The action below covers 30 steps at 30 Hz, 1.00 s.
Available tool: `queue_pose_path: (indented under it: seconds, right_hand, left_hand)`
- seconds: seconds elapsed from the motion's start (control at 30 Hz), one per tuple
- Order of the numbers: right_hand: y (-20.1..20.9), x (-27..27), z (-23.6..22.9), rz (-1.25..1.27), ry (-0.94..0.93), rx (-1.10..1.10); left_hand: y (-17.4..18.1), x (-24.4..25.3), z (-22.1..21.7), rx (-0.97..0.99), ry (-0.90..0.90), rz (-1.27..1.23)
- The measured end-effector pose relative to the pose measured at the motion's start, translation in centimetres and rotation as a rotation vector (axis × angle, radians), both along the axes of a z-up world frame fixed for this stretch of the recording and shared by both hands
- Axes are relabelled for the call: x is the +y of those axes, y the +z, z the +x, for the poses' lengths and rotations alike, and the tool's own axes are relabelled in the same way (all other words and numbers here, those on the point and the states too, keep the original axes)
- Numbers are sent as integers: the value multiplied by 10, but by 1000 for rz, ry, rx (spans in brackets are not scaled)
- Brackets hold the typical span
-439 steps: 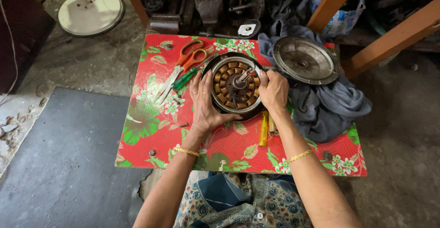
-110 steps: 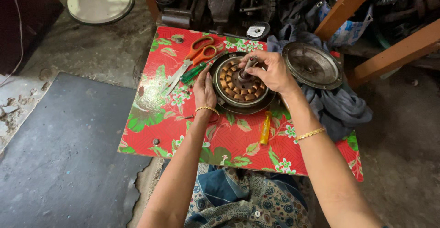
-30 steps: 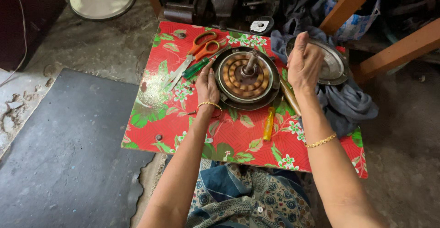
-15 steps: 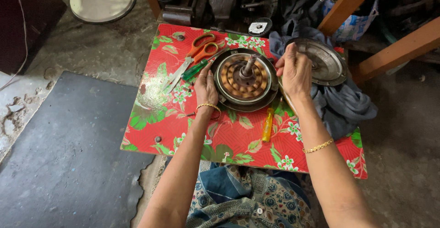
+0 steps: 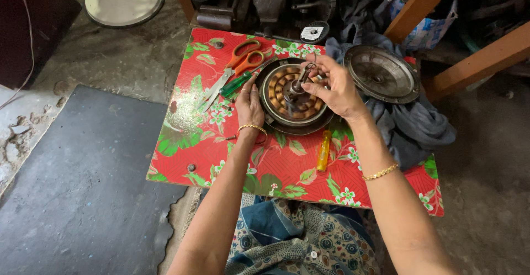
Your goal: The person uses a hammer and a metal rod to tap and adjust copper windings on a motor armature. They repeatedly tap the windings, rotate the armature, and use a cloth to wipe the surface. The person also uses scissors to trim a metal ring.
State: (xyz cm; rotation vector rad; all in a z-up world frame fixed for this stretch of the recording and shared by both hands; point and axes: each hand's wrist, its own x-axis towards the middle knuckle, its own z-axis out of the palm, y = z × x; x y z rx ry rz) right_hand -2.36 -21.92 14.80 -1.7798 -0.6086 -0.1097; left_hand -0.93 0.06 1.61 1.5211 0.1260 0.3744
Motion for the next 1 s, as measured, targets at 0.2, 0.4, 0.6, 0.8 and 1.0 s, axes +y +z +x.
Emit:
queue_pose_path:
  seconds: [0.2, 0.4, 0.6, 0.8, 1.0]
  right_hand:
    - [-9, 11, 10, 74, -10, 52]
    - [-12, 17, 14, -58, -15, -111]
    - [-5, 13, 14, -55, 42, -67]
    - [1, 6, 19, -76, 183, -28]
    - [9, 4, 22, -97, 225, 28]
  left_hand:
    - [-6, -1, 3, -142, 8, -17]
    - [-9, 1, 5, -152, 46, 53]
    - [-9, 0, 4, -45, 28, 25]
    - [-10, 1, 4, -120, 24, 37]
    - [-9, 0, 4, -99, 20, 5]
